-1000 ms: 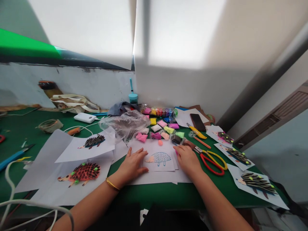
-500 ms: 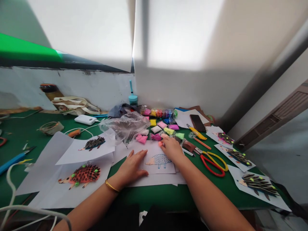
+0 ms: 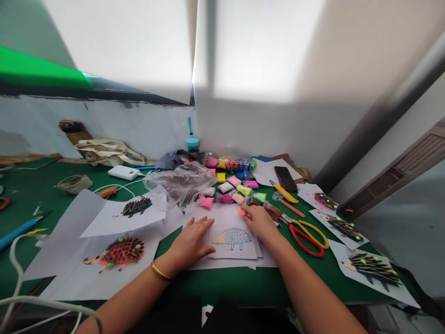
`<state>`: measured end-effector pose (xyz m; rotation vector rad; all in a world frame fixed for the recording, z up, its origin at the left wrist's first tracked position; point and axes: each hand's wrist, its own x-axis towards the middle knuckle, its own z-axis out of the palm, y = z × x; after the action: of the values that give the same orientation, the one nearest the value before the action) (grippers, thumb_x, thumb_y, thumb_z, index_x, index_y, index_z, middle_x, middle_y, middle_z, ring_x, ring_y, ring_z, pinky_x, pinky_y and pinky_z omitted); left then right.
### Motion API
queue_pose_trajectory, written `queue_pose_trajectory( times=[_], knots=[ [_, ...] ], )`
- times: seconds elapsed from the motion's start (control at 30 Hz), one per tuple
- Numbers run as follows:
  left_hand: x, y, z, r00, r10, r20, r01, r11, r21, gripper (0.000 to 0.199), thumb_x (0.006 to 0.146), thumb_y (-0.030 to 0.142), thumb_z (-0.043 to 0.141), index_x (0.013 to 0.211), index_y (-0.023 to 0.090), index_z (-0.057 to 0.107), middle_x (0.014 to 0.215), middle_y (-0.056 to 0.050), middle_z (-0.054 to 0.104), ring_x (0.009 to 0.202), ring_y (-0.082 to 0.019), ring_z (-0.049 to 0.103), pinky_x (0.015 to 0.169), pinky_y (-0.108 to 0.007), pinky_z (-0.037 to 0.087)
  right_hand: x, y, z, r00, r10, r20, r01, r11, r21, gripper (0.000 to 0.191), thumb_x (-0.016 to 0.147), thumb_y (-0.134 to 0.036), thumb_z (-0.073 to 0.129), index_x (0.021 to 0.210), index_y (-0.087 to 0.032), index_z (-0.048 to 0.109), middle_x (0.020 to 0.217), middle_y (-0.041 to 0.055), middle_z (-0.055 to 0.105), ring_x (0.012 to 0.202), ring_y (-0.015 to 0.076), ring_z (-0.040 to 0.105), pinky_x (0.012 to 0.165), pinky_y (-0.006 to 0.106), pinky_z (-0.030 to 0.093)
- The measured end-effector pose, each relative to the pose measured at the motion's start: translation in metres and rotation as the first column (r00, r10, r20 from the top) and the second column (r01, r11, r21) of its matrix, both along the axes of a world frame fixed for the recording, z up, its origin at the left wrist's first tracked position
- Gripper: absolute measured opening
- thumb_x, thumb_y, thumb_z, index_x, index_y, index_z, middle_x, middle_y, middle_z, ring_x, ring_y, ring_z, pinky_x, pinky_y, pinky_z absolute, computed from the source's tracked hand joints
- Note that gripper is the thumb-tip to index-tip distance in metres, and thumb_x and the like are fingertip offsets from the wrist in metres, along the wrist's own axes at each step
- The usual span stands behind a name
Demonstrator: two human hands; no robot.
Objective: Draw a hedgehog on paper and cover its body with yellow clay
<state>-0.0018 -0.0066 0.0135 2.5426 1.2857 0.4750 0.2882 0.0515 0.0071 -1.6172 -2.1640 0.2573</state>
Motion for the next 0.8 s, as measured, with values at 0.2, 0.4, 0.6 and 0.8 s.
queue_pose_trajectory(
  times=[0.2,0.4,0.6,0.8],
  knots=[
    [0.001,0.002,-0.001,0.995,0.093,-0.018,-0.093,0.995,0.022,0.056,0.095,0.048,0.047,0.142,0.018,0.039,0.139,-0.015,0.054,0.134,-0.03,0.044,0.114,-0.052,0.028,-0.019,0.013,0.008,0.994,0.098,0.048,-0.1,0.994,0.053,0.034,0.087,-0.018,0.051,0.115,-0.022,0.07,0.121,0.0085,0.066,0.112,0.0254,0.056,0.098,0.04,0.044],
    [0.003,0.003,-0.001,0.994,0.107,-0.036,-0.106,0.994,0.036,0.052,0.095,0.046,0.049,0.138,0.018,0.044,0.137,-0.014,0.056,0.133,-0.029,0.046,0.113,-0.052,0.03,-0.064,0.036,0.027,0.956,0.149,0.252,-0.2,0.961,0.193,0.041,0.083,-0.022,0.064,0.122,-0.033,0.065,0.122,0.007,0.06,0.114,0.0275,0.048,0.097,0.041,0.038],
    [0.003,0.002,0.0,0.993,0.107,-0.046,-0.105,0.994,0.034,0.052,0.094,0.043,0.052,0.137,0.015,0.044,0.137,-0.015,0.056,0.133,-0.029,0.046,0.113,-0.051,0.03,-0.075,0.066,0.03,0.925,0.041,0.378,-0.126,0.971,0.203,0.023,0.09,-0.025,0.055,0.103,-0.028,0.074,0.121,0.0092,0.061,0.113,0.029,0.046,0.088,0.04,0.036],
    [0.003,0.002,0.0,0.992,0.115,-0.043,-0.113,0.993,0.039,0.05,0.094,0.042,0.052,0.137,0.017,0.045,0.136,-0.014,0.057,0.133,-0.029,0.047,0.112,-0.051,0.031,-0.083,0.073,0.029,0.911,0.075,0.405,-0.165,0.968,0.192,0.024,0.091,-0.027,0.055,0.105,-0.028,0.074,0.114,0.0088,0.063,0.11,0.0266,0.045,0.087,0.039,0.031]
  ],
)
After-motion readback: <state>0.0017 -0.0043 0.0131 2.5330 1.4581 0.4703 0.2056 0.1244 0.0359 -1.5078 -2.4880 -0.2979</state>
